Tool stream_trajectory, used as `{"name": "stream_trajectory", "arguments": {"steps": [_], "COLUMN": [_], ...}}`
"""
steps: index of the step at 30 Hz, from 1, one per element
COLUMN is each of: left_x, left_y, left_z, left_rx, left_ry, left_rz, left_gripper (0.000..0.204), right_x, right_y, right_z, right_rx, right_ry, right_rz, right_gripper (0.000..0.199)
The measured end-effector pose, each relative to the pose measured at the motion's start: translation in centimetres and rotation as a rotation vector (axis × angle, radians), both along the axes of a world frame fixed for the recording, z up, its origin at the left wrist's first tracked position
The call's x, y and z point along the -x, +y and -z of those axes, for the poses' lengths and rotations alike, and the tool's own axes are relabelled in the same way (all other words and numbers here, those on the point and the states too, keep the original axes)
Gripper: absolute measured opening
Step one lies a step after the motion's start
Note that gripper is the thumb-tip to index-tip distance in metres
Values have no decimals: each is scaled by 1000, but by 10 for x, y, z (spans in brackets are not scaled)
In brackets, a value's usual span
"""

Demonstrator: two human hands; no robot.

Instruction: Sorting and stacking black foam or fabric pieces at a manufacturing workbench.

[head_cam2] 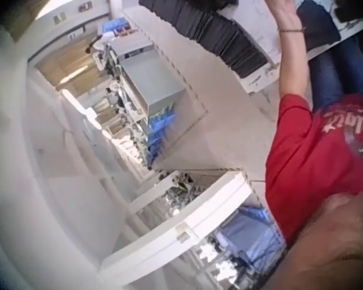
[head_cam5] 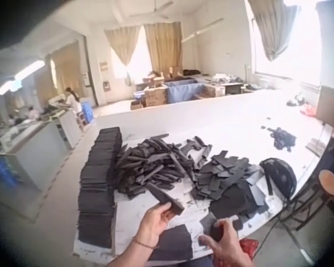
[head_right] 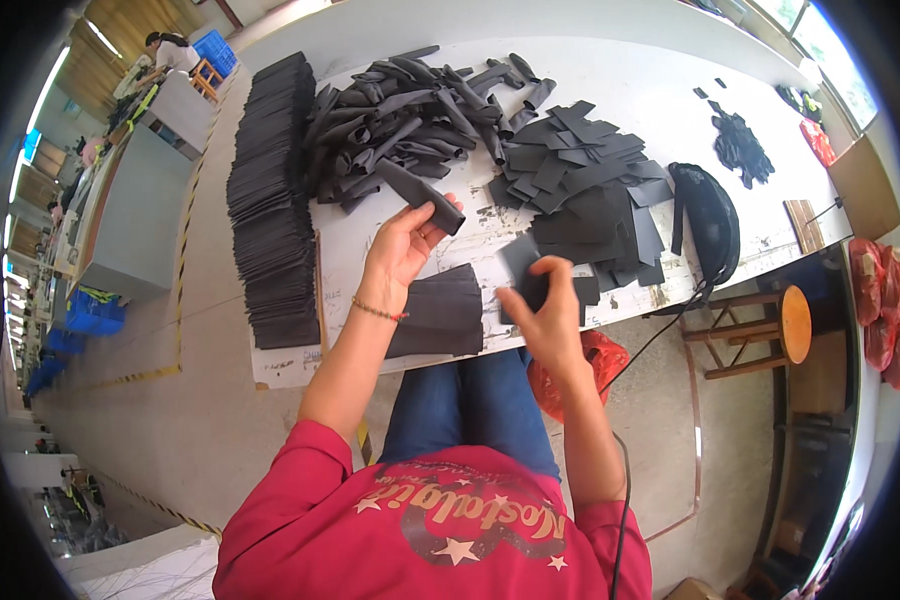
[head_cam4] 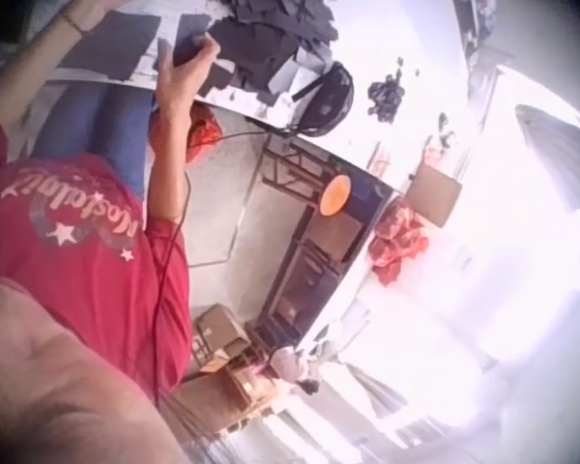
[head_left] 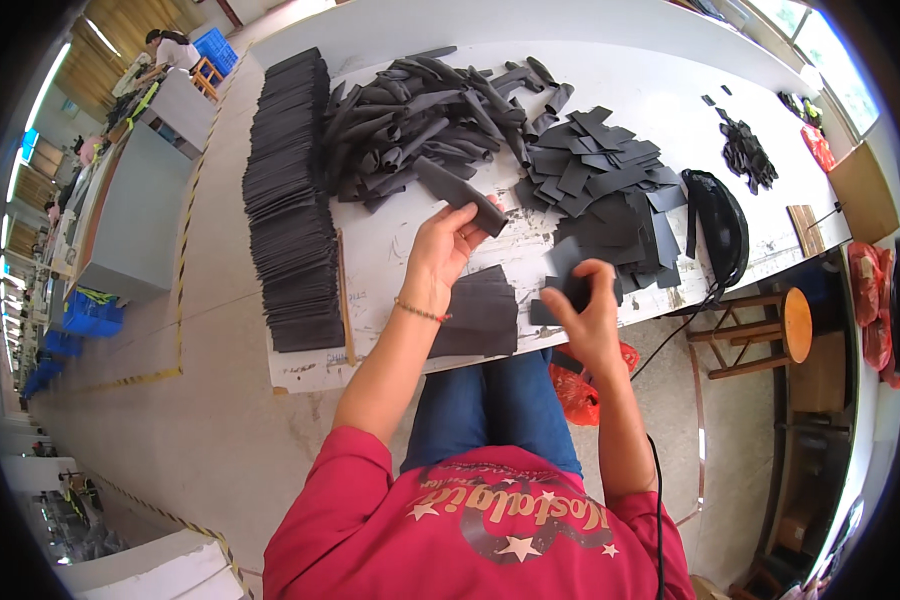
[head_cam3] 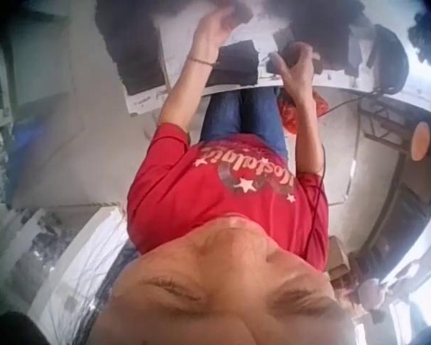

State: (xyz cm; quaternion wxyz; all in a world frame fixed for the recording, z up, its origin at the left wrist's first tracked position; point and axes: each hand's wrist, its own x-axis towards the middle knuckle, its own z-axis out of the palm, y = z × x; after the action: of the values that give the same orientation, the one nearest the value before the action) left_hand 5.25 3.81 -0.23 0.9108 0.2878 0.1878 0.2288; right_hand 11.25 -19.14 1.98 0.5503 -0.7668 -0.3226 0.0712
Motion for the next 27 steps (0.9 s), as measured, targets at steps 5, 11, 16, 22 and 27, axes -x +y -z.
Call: {"name": "stream_trajectory", "arguments": {"steps": [5, 11, 16, 22, 27], "left_x": [37, 62, 71, 81, 82], "left_y": [-32, -54, -64, -68, -74], "left_z": [-16, -28, -33, -31, -35], "left_rx": [38, 40, 58, 32, -15], "left_ry": [-16, -14, -10, -35, -6], "left_rz": [-13, 19, 106, 174, 99], "left_gripper": [25, 27, 28, 31, 29], "right_x": [24, 39, 39, 37, 47], "right_y": [-3, -11, -15, -18, -22], "right_z": [-1, -27, -37, -42, -45], "right_rx": [43, 18, 34, 29, 24], "right_ry": [-519, -587, -752, -903, -858], "right_rz": [-177, -127, -115, -59, -73], "right_gripper": [39, 37, 31, 32, 29]}}
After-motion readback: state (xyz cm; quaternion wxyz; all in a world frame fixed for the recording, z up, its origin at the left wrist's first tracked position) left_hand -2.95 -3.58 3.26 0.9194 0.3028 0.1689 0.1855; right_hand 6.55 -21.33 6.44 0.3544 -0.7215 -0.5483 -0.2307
